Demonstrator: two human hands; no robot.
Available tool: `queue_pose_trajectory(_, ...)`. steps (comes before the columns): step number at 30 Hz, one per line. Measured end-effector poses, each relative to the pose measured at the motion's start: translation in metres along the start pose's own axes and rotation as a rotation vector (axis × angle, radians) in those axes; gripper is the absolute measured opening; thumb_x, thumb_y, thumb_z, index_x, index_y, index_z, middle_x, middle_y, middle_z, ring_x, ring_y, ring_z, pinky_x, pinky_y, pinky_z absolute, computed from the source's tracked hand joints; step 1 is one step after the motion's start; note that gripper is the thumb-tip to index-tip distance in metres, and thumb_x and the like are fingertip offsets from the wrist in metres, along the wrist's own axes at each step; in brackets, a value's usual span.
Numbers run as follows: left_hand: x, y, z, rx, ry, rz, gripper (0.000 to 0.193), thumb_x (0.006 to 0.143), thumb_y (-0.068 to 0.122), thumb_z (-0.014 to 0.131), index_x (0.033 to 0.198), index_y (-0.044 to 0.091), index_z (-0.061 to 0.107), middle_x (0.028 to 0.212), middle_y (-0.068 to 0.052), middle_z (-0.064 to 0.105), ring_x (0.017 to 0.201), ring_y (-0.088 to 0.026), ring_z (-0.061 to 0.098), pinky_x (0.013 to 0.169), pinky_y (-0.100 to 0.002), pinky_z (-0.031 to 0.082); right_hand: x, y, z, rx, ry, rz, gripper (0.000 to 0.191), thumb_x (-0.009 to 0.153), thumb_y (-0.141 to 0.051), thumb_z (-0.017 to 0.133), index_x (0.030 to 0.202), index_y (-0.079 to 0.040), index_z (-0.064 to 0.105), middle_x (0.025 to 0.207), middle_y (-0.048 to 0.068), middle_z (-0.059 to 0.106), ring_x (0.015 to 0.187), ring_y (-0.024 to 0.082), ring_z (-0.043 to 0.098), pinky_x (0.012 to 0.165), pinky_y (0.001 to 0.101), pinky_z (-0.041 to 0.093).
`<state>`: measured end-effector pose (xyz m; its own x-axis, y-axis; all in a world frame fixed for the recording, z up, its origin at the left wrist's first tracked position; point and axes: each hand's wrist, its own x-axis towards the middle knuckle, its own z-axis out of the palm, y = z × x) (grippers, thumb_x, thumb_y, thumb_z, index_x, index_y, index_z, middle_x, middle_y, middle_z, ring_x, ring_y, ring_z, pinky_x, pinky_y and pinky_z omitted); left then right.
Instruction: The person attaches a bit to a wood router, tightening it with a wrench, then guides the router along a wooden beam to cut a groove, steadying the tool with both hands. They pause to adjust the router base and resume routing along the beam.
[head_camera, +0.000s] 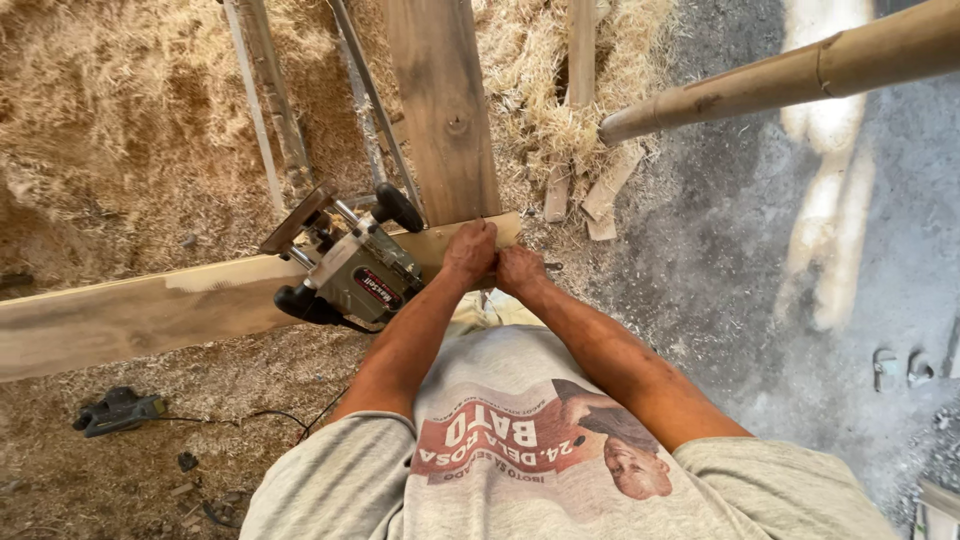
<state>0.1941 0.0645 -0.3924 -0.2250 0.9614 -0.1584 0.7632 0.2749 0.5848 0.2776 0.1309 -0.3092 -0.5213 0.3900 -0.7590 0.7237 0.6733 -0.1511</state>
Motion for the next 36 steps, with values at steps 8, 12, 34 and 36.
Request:
queue_pose_trajectory(8,-0.001,0.010,-0.030,-0.241,-0.031,-0.084,0.038,0.063,0.016,0.084,0.095,0.003,0.066,0.094,-0.020,0.067,0.089,-0.039,0.066,0.077,-0.048,0.054,0.000,0.020,-0.004,0.231,-0.122,-0.091,0.042,0.091,-0.050,0.061,0.122,-0.025,0.071,0.111,0.012,0.075,0.098,0.033,0.070,0.094,0.0454,0.055)
queue_pose_trajectory(12,-0.005,0.009,-0.041,-0.616,0.263,-0.207,0.015,0.090,0.019,0.072,0.089,0.004,0.076,0.077,-0.014,0.071,0.064,-0.022,0.063,0.061,-0.038,0.053,-0.010,0.039,-0.007,0.411,0.089,-0.068,0.034,0.099,-0.041,0.062,0.111,-0.011,0.072,0.099,0.012,0.070,0.086,0.025,0.065,0.078,0.0404,0.053)
queue_pose_trajectory(34,-0.040,0.110,-0.082,-1.331,0.275,-0.126,0.011,0.102,0.012,0.067,0.104,0.001,0.069,0.087,0.000,0.070,0.078,-0.007,0.068,0.074,-0.024,0.061,-0.106,0.089,-0.035,1.568,-0.048,-0.488,0.027,0.108,-0.026,0.055,0.098,-0.004,0.067,0.071,0.001,0.061,0.053,0.009,0.052,0.048,0.0247,0.044)
queue_pose_trajectory(36,-0.041,0.104,-0.070,-1.296,0.295,-0.206,0.011,0.101,0.011,0.069,0.101,0.000,0.069,0.084,-0.001,0.069,0.074,-0.007,0.065,0.068,-0.024,0.058,-0.101,0.088,-0.027,1.480,-0.042,-0.451,0.033,0.109,-0.030,0.050,0.095,-0.004,0.067,0.069,0.001,0.059,0.051,0.009,0.050,0.046,0.0254,0.043)
